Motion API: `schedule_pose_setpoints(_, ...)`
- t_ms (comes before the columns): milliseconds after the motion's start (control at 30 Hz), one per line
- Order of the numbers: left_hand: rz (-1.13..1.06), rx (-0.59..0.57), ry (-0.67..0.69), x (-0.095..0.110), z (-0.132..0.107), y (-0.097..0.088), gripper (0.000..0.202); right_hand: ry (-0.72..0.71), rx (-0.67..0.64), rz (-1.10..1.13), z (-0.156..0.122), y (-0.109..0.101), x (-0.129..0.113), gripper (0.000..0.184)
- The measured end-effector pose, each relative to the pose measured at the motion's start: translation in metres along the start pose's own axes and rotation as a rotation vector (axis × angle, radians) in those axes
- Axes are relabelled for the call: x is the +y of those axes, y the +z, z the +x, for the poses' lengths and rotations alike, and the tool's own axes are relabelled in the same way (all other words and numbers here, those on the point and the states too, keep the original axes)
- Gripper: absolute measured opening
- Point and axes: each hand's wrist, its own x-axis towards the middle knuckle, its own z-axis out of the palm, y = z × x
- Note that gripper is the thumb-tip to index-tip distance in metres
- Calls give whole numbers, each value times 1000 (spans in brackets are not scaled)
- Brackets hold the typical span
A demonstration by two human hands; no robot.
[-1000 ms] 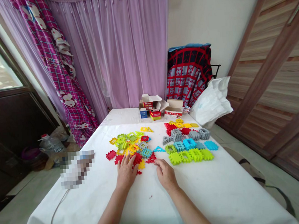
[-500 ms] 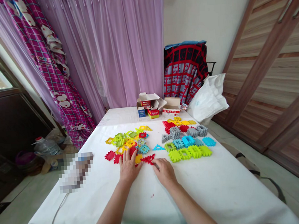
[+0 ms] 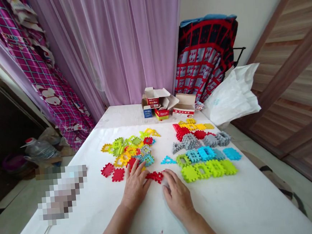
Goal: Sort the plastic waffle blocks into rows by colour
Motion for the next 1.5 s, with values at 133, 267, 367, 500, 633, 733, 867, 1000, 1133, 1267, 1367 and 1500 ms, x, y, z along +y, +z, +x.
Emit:
schedule_pose_setpoints(133,-34,-8,-26,-4,-3,1,21,-1,-151,-23,15,-4,0,47)
schedule_pose_setpoints(267,-60,39,-88,-9,-5,3,24,-3,-218,-37,21,-8,-3,28)
schedule_pose_setpoints(367,-53,70,-122,-11,-4,4,22,-38,-193,-60,18,-9,-4,19)
schedule_pose_setpoints(500,-29,151,-104,-10,-6,3,19,-69,-217,-98,19,-13,-8,28)
schedule_pose_setpoints(633,-17,292,-107,-4,-4,-5,14,-69,-278,-170,20,-13,-15,14)
schedule_pose_setpoints(733,10,311,-40,3,9,-12,11,-111,-199,-179,10,-11,-12,11)
schedule_pose_setpoints(867,35,228,58,16,29,-14,11,-117,-22,-49,-9,-13,4,34)
schedule_pose_setpoints(1000,10,114,154,23,27,-8,11,-11,152,64,-15,-16,16,38)
schedule_pose_setpoints(1133,-6,99,123,21,11,-7,16,22,204,65,-12,-15,16,40)
schedule_pose_setpoints(1267,-62,184,88,22,1,-9,23,20,136,70,-12,-17,12,38)
schedule_pose_setpoints(1367,-157,129,131,29,-1,-6,32,-7,86,81,-12,-18,12,37)
schedule_pose_setpoints(1500,-252,32,100,38,1,0,28,23,77,123,-11,-16,16,38)
